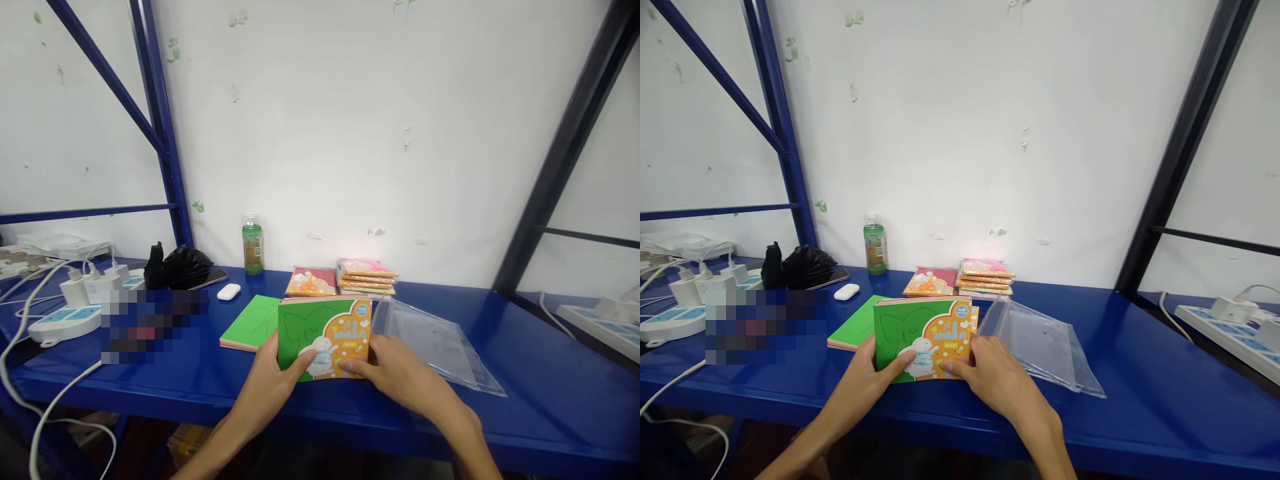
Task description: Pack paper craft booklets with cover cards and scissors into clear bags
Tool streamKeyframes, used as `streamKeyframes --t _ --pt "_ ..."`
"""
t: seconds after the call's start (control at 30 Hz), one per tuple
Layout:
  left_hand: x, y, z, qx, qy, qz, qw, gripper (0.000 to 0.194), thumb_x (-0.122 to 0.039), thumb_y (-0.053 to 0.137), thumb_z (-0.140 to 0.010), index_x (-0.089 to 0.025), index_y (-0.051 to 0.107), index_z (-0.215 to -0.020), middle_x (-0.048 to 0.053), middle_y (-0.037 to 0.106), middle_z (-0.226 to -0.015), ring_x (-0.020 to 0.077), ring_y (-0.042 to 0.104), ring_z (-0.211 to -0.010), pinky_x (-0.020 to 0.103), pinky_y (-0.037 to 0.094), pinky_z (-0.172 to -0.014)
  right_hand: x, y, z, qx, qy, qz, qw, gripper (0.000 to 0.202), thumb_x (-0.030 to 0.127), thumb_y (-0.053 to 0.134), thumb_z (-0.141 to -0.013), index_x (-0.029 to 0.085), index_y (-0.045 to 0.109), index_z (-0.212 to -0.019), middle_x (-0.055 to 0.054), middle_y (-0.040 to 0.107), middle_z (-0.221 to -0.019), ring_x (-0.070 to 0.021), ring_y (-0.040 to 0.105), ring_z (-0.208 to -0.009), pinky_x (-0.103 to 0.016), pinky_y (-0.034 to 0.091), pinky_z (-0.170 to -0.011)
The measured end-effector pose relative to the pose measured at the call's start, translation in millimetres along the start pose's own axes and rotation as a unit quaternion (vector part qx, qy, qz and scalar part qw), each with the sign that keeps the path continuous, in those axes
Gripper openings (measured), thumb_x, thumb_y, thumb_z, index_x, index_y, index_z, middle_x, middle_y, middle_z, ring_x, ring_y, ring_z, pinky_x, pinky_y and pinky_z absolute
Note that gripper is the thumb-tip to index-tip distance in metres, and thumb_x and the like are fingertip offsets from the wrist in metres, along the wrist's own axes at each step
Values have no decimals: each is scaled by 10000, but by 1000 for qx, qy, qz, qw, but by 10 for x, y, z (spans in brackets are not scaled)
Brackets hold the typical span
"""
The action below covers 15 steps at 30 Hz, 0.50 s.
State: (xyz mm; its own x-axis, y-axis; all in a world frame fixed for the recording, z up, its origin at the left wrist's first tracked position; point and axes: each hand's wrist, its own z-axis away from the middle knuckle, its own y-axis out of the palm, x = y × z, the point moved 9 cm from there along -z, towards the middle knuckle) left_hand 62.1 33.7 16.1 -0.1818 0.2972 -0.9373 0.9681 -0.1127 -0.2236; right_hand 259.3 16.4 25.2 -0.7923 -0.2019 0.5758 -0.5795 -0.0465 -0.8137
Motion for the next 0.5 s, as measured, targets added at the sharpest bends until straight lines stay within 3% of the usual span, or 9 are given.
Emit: streamKeyframes --t 0.5 --pt "-24 -11 -2 -8 0 -6 1000 451 -465 700 -826 -160 666 -1156 121 759 -1171 323 712 -1056 431 568 -909 87 -7 18 7 -2 -12 1000 288 420 609 -914 215 748 -1062 -66 780 -995 -240 707 -876 -283 478 -762"
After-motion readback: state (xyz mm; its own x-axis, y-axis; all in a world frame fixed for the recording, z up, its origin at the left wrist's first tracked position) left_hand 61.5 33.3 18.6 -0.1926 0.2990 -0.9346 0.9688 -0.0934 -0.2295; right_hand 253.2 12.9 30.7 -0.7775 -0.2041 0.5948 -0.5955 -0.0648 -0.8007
